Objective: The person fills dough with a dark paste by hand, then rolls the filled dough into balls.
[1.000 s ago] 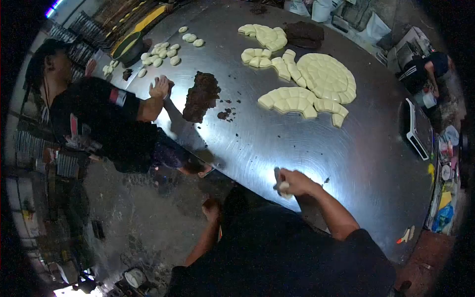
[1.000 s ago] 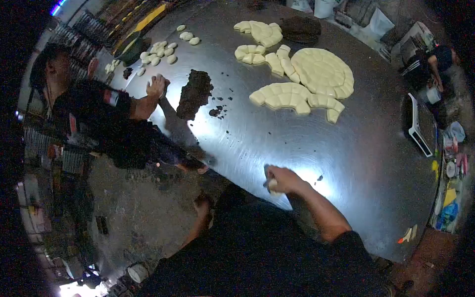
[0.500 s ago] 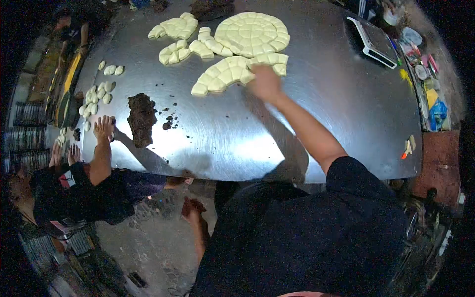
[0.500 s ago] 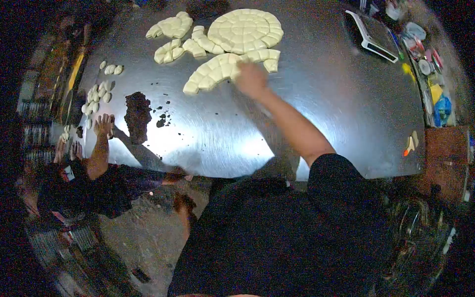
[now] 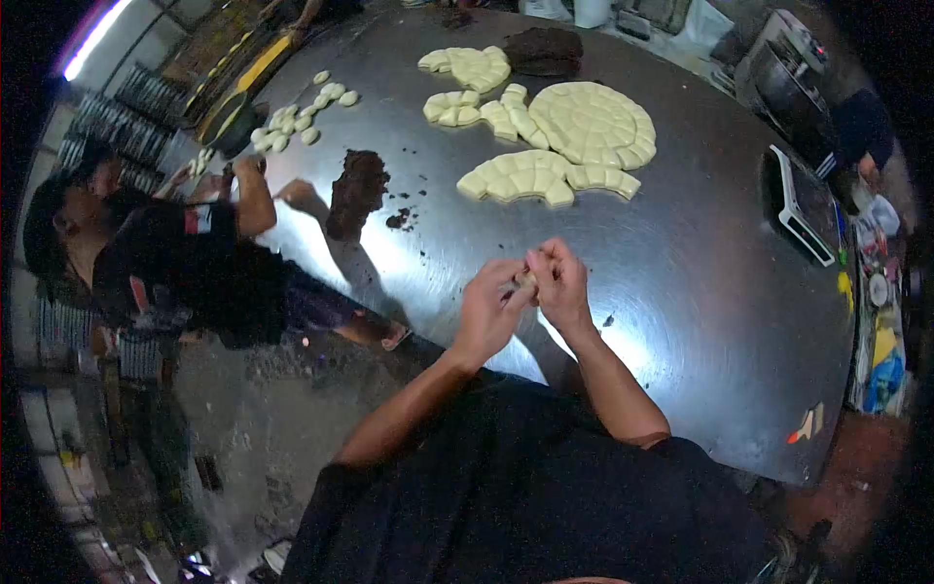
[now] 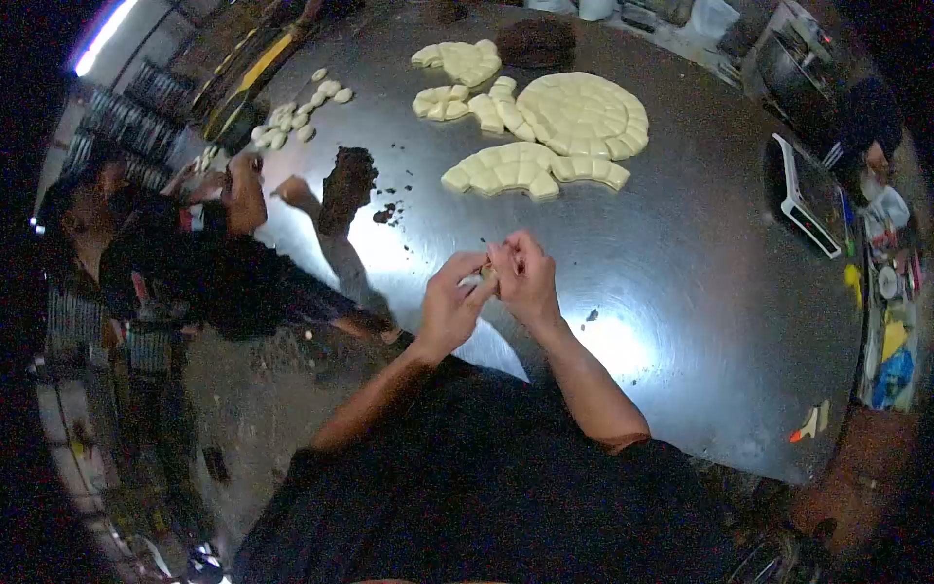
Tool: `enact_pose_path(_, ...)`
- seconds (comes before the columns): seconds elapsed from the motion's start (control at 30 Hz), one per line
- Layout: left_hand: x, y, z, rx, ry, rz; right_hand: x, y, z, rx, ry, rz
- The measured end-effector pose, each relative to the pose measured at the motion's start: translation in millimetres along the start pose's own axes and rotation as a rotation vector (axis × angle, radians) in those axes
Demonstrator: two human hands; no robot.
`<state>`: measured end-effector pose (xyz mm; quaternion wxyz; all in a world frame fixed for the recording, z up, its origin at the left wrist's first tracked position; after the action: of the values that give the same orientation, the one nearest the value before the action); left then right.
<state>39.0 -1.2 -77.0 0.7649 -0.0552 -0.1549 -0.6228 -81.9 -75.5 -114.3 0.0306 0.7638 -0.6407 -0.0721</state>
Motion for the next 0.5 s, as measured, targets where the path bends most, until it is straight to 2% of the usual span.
enact_pose_path(0.1,21.7,-25.2,45.6,0.163,-0.023,0.058,-5.7,20.2,-77.7,-0.03,0.377,0.356)
enact_pose_path(0.17,27.3,-42.7,56.2,-0.257,-0.045,0.144,4.8,40.5,-92.5,0.089,0.527,0.286)
enact_pose_path(0.2,30.4,-50.0,61.7,-0.259,-0.03,0.163,3.1,42.3,-105.9,0.081,0.515,0.266)
enact_pose_path(0.27,39.4,-53.6,74.6,-0.021,-0.416,0.36,0.0,38.7,-124.8,0.246,0.189,0.423)
enact_pose_path(0.3,44.8,-48.1,81.1,-0.019,-0.407,0.369,-5.5,27.3,-122.8,0.24,0.183,0.413)
enact_pose_path(0.37,54.2,-26.8,84.6,-0.159,0.002,0.467,-22.4,-0.4,-120.1,0.025,0.471,0.36)
enact_pose_path(0.4,56.0,-15.4,71.7,-0.439,-0.047,0.413,-32.5,-5.1,-122.7,0.113,0.508,0.235)
enact_pose_path(0.43,51.3,4.1,68.9,-0.43,-0.043,0.423,-44.1,-9.4,-124.6,0.205,0.537,0.111)
enact_pose_path(0.47,41.5,26.5,67.3,-0.354,0.115,0.358,-43.5,-5.8,-108.0,0.256,0.455,-0.077)
enact_pose_path(0.5,35.3,46.0,57.9,-0.364,0.17,0.375,-41.9,-20.4,-106.2,0.255,0.446,-0.096)
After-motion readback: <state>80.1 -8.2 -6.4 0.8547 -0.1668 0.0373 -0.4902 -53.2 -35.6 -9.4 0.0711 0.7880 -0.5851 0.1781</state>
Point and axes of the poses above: each hand's wrist, its own x-axis towards the middle knuckle, its own y-axis out of the back of the hand, z = x × y, the point moved 1 cm from there along x, towards the middle knuckle, and after that the axes turned 15 degrees about -y, right-handed, at the moved point
